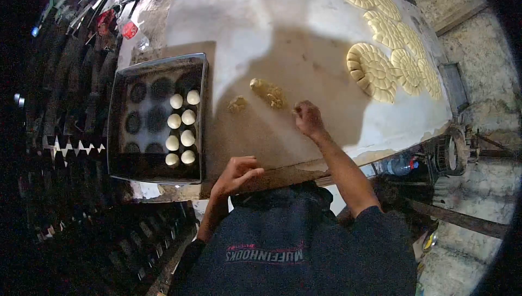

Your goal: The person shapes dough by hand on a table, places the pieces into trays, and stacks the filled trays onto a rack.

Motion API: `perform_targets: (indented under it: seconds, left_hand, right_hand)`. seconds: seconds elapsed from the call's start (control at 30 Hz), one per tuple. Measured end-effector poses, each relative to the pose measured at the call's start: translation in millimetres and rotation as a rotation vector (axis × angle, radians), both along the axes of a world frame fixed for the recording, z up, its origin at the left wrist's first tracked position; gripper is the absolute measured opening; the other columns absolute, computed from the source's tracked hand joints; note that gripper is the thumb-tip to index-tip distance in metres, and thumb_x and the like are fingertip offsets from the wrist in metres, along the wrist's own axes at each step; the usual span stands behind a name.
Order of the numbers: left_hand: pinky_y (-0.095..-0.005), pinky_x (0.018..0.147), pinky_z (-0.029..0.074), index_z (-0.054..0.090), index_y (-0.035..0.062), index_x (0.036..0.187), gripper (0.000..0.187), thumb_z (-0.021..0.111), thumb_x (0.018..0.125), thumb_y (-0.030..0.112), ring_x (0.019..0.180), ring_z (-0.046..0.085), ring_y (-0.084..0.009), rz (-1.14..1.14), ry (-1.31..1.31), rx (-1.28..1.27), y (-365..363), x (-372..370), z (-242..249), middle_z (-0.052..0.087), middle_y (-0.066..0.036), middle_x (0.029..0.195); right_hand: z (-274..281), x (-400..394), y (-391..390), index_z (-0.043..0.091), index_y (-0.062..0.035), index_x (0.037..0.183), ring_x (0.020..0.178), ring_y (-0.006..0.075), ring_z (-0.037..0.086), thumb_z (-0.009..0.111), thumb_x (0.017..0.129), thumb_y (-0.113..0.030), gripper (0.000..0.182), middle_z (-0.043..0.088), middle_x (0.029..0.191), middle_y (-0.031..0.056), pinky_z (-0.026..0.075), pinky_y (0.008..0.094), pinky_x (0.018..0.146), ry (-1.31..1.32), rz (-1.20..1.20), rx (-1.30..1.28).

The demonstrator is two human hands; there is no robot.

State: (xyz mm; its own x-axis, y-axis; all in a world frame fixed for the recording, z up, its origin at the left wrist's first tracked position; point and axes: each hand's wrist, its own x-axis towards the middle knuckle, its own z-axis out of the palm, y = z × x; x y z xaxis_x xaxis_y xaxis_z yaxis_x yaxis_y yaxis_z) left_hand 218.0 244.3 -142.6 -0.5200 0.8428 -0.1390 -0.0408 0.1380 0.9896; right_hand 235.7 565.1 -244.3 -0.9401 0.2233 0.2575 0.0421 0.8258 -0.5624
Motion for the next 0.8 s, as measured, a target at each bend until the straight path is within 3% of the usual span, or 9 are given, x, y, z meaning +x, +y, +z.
perform_targets:
  seconds: [0.13, 0.2, 0.23, 0.33, 0.4, 0.47, 0.67, 0.73, 0.8]
  left_hand:
    - [-0.0277, 0.061, 0.047, 0.067, -0.0055, 0.084, 0.026, 0.063, 0.094, 0.019, 0.069, 0.057, -0.0100, 0.208, -0.064, 0.011, 22, 1, -1, 0.066, -0.008, 0.074]
    - [-0.0286, 0.062, 0.049, 0.069, -0.0041, 0.087, 0.025, 0.063, 0.094, 0.019, 0.070, 0.061, -0.0128, 0.231, -0.063, -0.066, 36, 3, 2, 0.067, -0.009, 0.074]
    - [-0.0267, 0.064, 0.048, 0.069, -0.0029, 0.094, 0.022, 0.064, 0.095, 0.019, 0.071, 0.058, -0.0098, 0.249, -0.012, -0.152, 45, 3, 7, 0.067, -0.006, 0.078]
    - [-0.0257, 0.067, 0.049, 0.069, -0.0002, 0.105, 0.022, 0.064, 0.094, 0.018, 0.074, 0.058, -0.0086, 0.371, 0.088, -0.215, 74, 12, 3, 0.068, -0.006, 0.084]
    - [-0.0266, 0.069, 0.050, 0.069, 0.0013, 0.110, 0.023, 0.064, 0.094, 0.018, 0.075, 0.060, -0.0103, 0.481, 0.130, -0.192, 103, 22, -13, 0.068, -0.007, 0.086]
    - [-0.0357, 0.070, 0.054, 0.068, 0.0053, 0.111, 0.024, 0.066, 0.090, 0.016, 0.079, 0.069, -0.0246, 0.526, 0.439, -0.228, 141, 33, -24, 0.069, -0.015, 0.098]
    - [-0.0386, 0.074, 0.053, 0.064, 0.0069, 0.120, 0.032, 0.063, 0.088, 0.012, 0.080, 0.067, -0.0320, 0.342, 0.433, -0.384, 232, 76, -47, 0.068, -0.017, 0.099]
    - [-0.0415, 0.076, 0.053, 0.059, 0.0074, 0.128, 0.039, 0.061, 0.089, 0.012, 0.087, 0.065, -0.0375, 0.365, -0.155, -0.126, 258, 89, -42, 0.066, -0.021, 0.106]
    - [-0.0395, 0.070, 0.050, 0.055, 0.0009, 0.126, 0.036, 0.059, 0.094, 0.015, 0.080, 0.062, -0.0360, 0.364, -0.172, -0.112, 282, 93, -47, 0.062, -0.020, 0.106]
  right_hand:
    - [15, -50, -21, 0.061, -0.0015, 0.086, 0.078, 0.0323, 0.063, 0.073, 0.082, -0.020, 0.022, 0.060, 0.086, 0.0168, 0.051, 0.0418, 0.069, -0.032, -0.059, -0.073]
    - [8, -64, -23, 0.059, -0.0029, 0.112, 0.084, 0.0422, 0.062, 0.069, 0.082, -0.021, 0.036, 0.059, 0.105, 0.0225, 0.052, 0.0494, 0.076, -0.213, 0.026, 0.030]
    - [13, -63, -26, 0.059, -0.0029, 0.112, 0.084, 0.0422, 0.062, 0.069, 0.082, -0.021, 0.036, 0.059, 0.105, 0.0225, 0.052, 0.0494, 0.076, -0.203, 0.025, 0.016]
    - [49, -36, -22, 0.063, -0.0015, 0.108, 0.083, 0.0379, 0.064, 0.066, 0.086, -0.026, 0.033, 0.060, 0.105, 0.0214, 0.053, 0.0471, 0.076, 0.178, -0.077, 0.020]
    - [59, -5, -7, 0.064, -0.0010, 0.107, 0.083, 0.0348, 0.064, 0.063, 0.090, -0.030, 0.033, 0.060, 0.106, 0.0197, 0.052, 0.0447, 0.080, 0.154, -0.077, -0.330]
    - [54, 28, 14, 0.062, -0.0011, 0.109, 0.080, 0.0322, 0.064, 0.061, 0.093, -0.031, 0.034, 0.062, 0.105, 0.0189, 0.053, 0.0434, 0.077, -0.488, -0.006, -1.139]
    - [25, 116, 61, 0.059, 0.0011, 0.105, 0.080, 0.0322, 0.067, 0.056, 0.096, -0.032, 0.035, 0.066, 0.083, 0.0207, 0.054, 0.0413, 0.068, -0.090, 0.235, -0.578]
    - [57, 125, 88, 0.054, 0.0024, 0.099, 0.076, 0.0352, 0.068, 0.057, 0.096, -0.031, 0.033, 0.063, 0.073, 0.0199, 0.053, 0.0425, 0.066, -0.245, -0.091, -0.699]
    - [71, 126, 106, 0.052, 0.0013, 0.096, 0.073, 0.0360, 0.067, 0.059, 0.095, -0.030, 0.032, 0.062, 0.072, 0.0197, 0.052, 0.0431, 0.064, -0.173, -0.070, -0.674]
